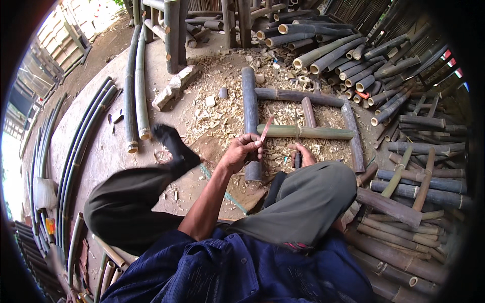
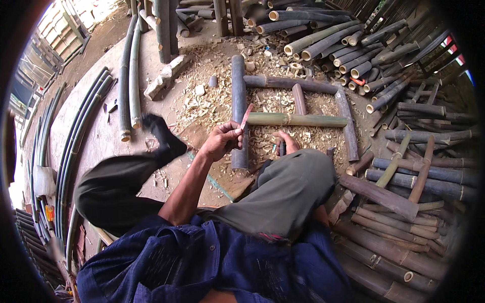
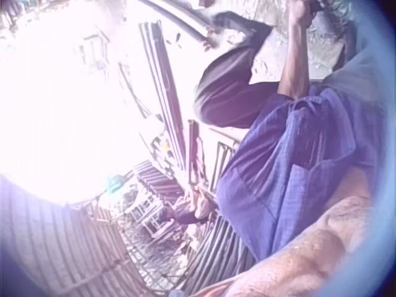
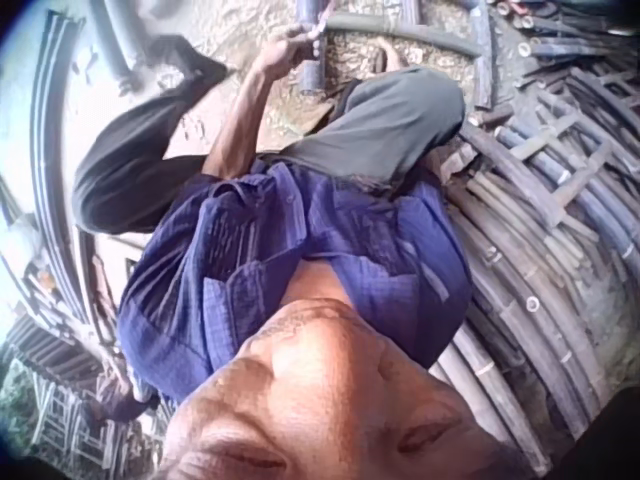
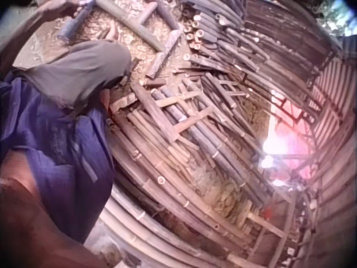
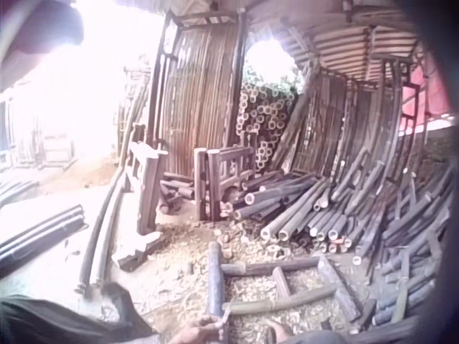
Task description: The person fits bamboo pipes into holes in a larger bamboo frame, taps the joints together by hand, and measures the distance between the pipes using a ruler.
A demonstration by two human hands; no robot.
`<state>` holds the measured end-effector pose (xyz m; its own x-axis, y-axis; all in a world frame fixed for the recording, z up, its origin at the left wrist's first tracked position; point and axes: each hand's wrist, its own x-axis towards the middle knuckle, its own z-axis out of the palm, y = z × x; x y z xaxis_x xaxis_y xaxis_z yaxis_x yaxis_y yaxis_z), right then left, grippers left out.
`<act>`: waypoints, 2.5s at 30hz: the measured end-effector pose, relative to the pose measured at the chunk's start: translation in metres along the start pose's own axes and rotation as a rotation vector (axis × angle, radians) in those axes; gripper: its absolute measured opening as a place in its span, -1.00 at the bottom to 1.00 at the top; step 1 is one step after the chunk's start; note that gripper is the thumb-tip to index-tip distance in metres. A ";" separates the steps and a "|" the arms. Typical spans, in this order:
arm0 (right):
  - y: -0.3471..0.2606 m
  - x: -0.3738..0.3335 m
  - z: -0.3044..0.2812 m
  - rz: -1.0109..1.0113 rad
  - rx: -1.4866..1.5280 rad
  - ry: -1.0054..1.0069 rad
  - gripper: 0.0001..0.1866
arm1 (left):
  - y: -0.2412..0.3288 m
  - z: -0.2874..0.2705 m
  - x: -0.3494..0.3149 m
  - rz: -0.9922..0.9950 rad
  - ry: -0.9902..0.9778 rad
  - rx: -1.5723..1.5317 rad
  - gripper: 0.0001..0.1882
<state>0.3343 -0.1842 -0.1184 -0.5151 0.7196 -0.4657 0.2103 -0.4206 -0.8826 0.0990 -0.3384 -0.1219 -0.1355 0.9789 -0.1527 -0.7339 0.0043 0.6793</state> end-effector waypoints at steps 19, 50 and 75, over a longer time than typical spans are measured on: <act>-0.039 0.101 0.065 -0.126 0.014 -0.315 -0.85 | -0.045 0.008 -0.004 -0.045 0.409 0.506 -0.72; -0.013 0.289 0.109 -0.483 -0.830 -0.235 -0.76 | -0.140 -0.020 -0.073 -0.279 0.766 0.750 -0.71; -0.013 0.286 0.123 -0.533 -0.984 -0.141 -0.75 | -0.147 -0.028 -0.059 -0.609 0.502 -0.221 -0.63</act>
<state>0.0818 -0.0407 -0.2321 -0.8113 0.5818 -0.0576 0.4667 0.5852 -0.6631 0.1963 -0.4025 -0.2327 0.0863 0.6099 -0.7878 -0.8822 0.4141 0.2239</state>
